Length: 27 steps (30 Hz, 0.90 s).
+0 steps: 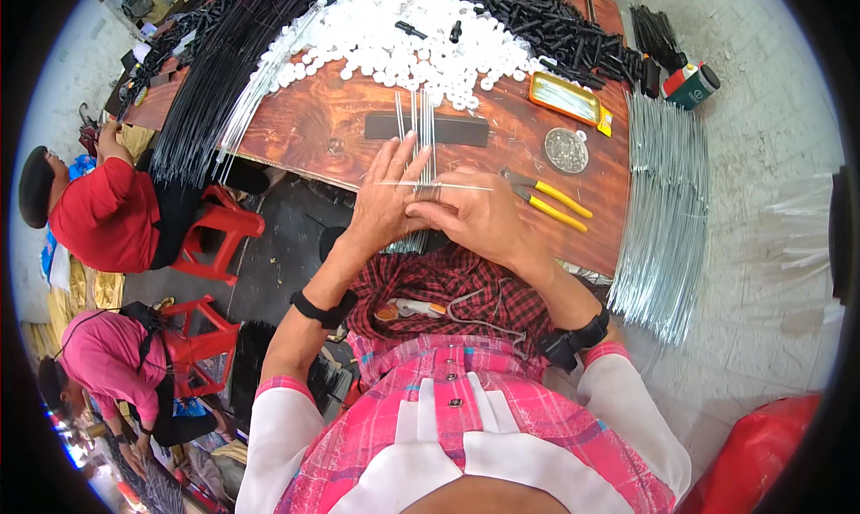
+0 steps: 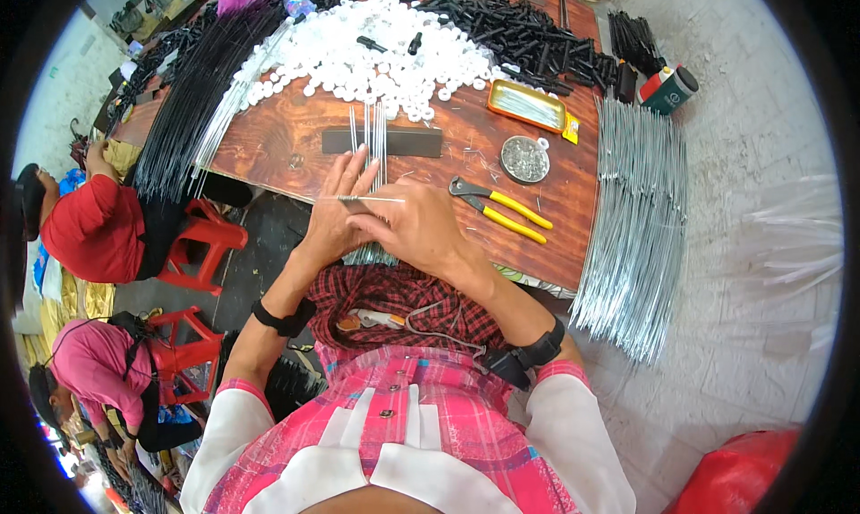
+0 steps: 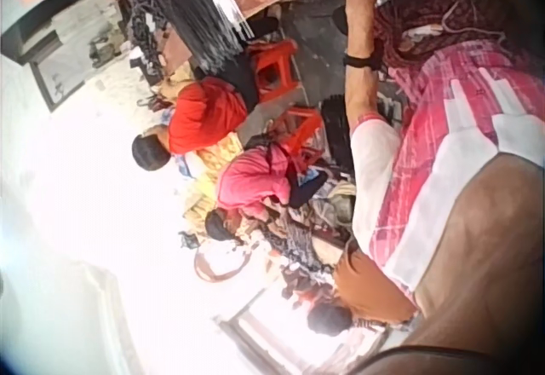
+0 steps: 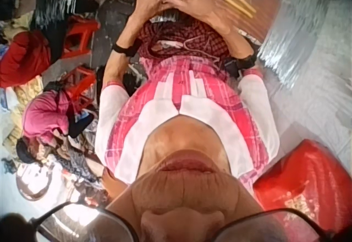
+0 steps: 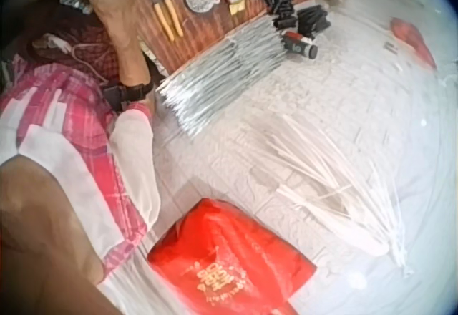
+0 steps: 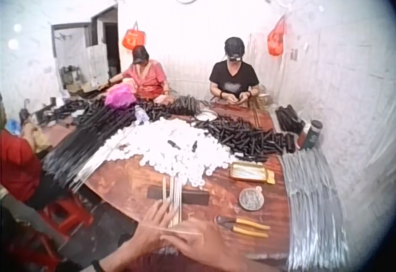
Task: Assemble umbrella components by inserting metal ribs into a plastic center piece and securing them with pliers.
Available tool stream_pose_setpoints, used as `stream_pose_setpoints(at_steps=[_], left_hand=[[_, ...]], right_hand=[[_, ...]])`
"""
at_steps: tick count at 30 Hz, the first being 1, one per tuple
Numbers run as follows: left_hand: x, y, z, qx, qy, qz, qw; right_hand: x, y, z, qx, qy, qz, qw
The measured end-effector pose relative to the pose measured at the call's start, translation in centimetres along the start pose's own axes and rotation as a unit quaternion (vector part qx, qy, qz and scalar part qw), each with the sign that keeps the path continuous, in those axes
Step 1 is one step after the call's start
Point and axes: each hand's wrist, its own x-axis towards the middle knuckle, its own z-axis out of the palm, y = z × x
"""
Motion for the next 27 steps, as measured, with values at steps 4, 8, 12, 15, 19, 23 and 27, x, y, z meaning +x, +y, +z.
stream_pose_setpoints(at_steps=[4,8,12,15,19,23,27], left_hand=[[0.1,-0.3,-0.3,0.048,-0.006,0.102,0.994],[-0.4,0.6,0.0,-0.058,0.044,-0.032,0.997],[-0.4,0.7,-0.2,-0.047,0.026,-0.032,0.998],[-0.2,0.3,0.2,-0.046,-0.002,-0.021,0.999],[0.5,0.5,0.3,-0.068,0.009,0.011,0.998],[0.5,0.3,-0.2,-0.082,-0.010,0.036,0.996],[0.6,-0.3,-0.1,-0.086,-0.052,0.036,0.994]], right_hand=[[-0.4,0.1,0.3,0.008,0.024,0.001,1.000],[-0.9,0.4,0.4,-0.020,0.026,0.023,0.999],[-0.8,0.3,-0.2,-0.025,0.004,0.048,0.999],[-0.7,0.8,0.1,-0.015,-0.013,0.008,1.000],[0.0,0.8,0.7,-0.008,-0.018,-0.025,0.999],[0.4,0.7,0.6,0.036,-0.032,-0.032,0.998],[0.5,1.4,0.6,0.053,-0.065,-0.032,0.996]])
